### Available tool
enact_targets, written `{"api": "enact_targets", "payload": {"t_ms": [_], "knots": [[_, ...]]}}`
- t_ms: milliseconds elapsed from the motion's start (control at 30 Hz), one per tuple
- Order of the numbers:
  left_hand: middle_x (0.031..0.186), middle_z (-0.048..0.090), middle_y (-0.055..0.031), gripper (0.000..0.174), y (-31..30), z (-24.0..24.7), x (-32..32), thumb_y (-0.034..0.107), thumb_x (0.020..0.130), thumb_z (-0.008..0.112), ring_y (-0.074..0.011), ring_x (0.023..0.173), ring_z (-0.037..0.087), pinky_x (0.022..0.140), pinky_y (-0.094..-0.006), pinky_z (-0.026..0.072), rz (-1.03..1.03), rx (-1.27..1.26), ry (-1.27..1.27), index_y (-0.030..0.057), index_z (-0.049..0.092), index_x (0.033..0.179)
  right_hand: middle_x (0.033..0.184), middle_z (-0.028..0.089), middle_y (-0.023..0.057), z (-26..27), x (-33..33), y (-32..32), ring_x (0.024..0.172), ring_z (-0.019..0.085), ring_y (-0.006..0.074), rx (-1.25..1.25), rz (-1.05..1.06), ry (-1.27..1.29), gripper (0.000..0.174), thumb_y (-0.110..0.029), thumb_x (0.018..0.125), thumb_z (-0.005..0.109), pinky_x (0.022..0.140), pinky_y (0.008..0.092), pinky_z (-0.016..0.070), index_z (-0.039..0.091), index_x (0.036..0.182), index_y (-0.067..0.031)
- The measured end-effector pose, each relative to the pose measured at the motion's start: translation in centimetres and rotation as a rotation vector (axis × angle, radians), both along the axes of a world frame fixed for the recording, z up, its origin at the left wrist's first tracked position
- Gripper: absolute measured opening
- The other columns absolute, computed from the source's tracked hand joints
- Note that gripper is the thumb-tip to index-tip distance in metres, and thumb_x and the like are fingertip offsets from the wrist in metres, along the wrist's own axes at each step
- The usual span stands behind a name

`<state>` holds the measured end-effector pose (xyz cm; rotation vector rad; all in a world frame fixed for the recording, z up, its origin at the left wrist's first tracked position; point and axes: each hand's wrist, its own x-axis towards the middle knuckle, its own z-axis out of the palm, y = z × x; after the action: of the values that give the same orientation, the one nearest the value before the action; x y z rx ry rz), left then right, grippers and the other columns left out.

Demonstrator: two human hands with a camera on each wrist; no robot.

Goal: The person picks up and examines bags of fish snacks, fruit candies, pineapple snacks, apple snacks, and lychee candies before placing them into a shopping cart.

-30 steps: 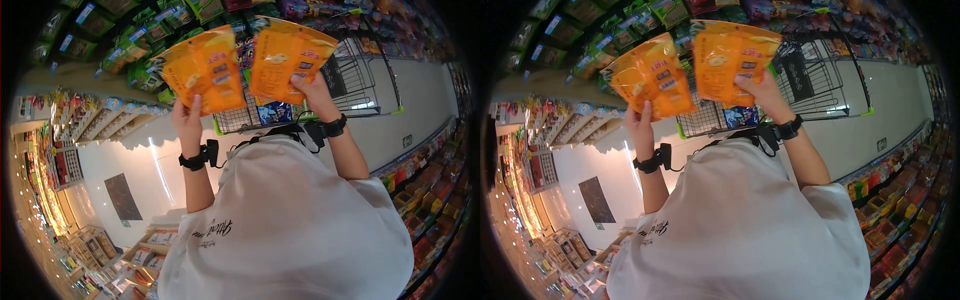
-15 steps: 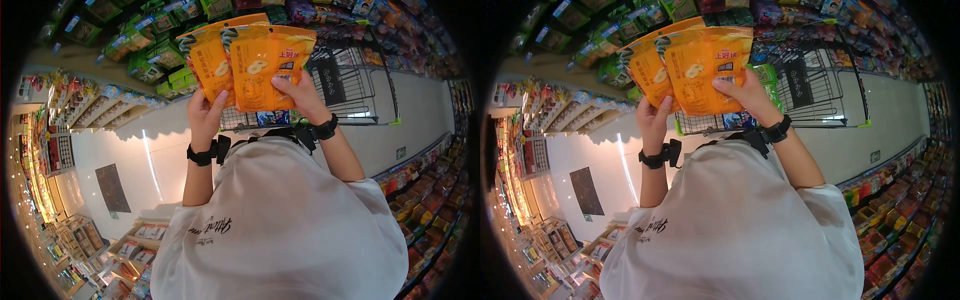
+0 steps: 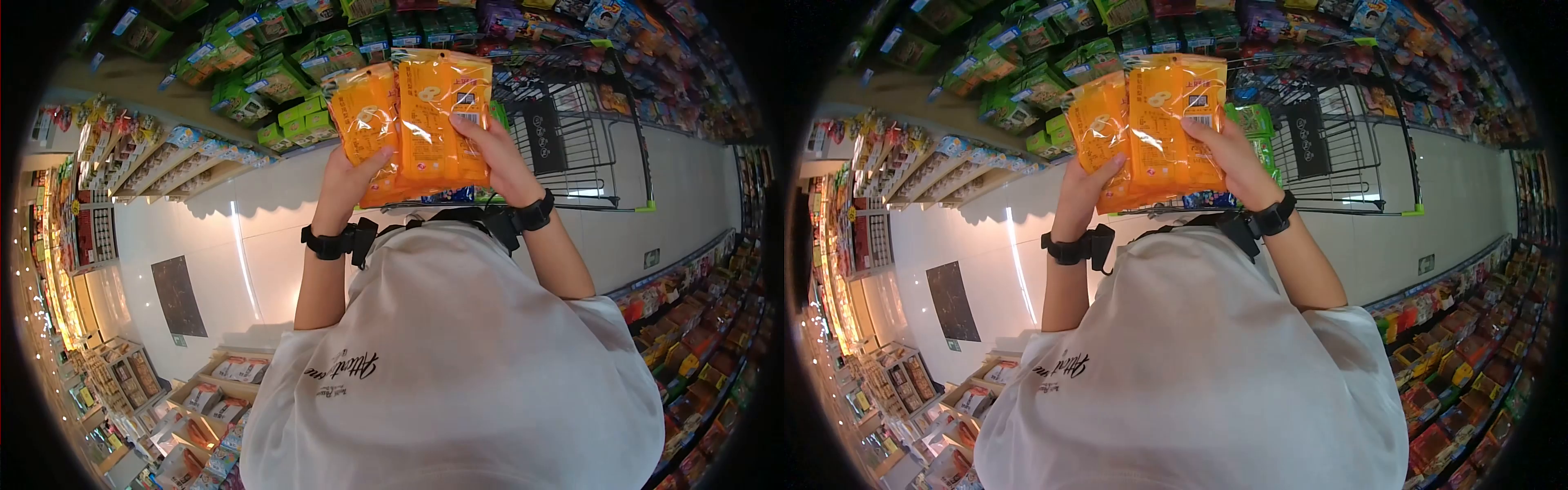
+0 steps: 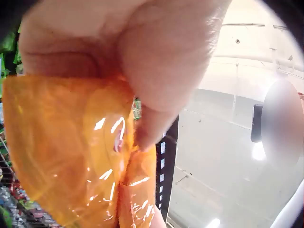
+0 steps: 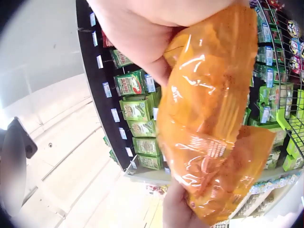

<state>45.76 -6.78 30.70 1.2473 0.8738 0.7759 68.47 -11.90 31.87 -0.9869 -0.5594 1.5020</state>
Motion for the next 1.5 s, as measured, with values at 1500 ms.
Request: {"api": "enact_targets", "payload": {"t_ms": [1500], "knots": [[0.124, 0.057, -0.0100, 0.047, 0.9, -5.2, 1.2, 0.020, 0.091, 0.059, -0.0200, 0.110, 0.059, 0.091, -0.0334, 0.0504, -0.019, -0.586, -0.311, -0.0012, 0.044, 0.130, 0.122, 0.060, 0.0064, -1.5, 2.5, 1.5, 0.104, 0.063, 0.0154, -0.228, 0.300, 0.115, 0.041, -0.030, 0.098, 0.047, 0.083, 0.0315, 0.0552, 0.047, 0.130, -0.0053]]}}
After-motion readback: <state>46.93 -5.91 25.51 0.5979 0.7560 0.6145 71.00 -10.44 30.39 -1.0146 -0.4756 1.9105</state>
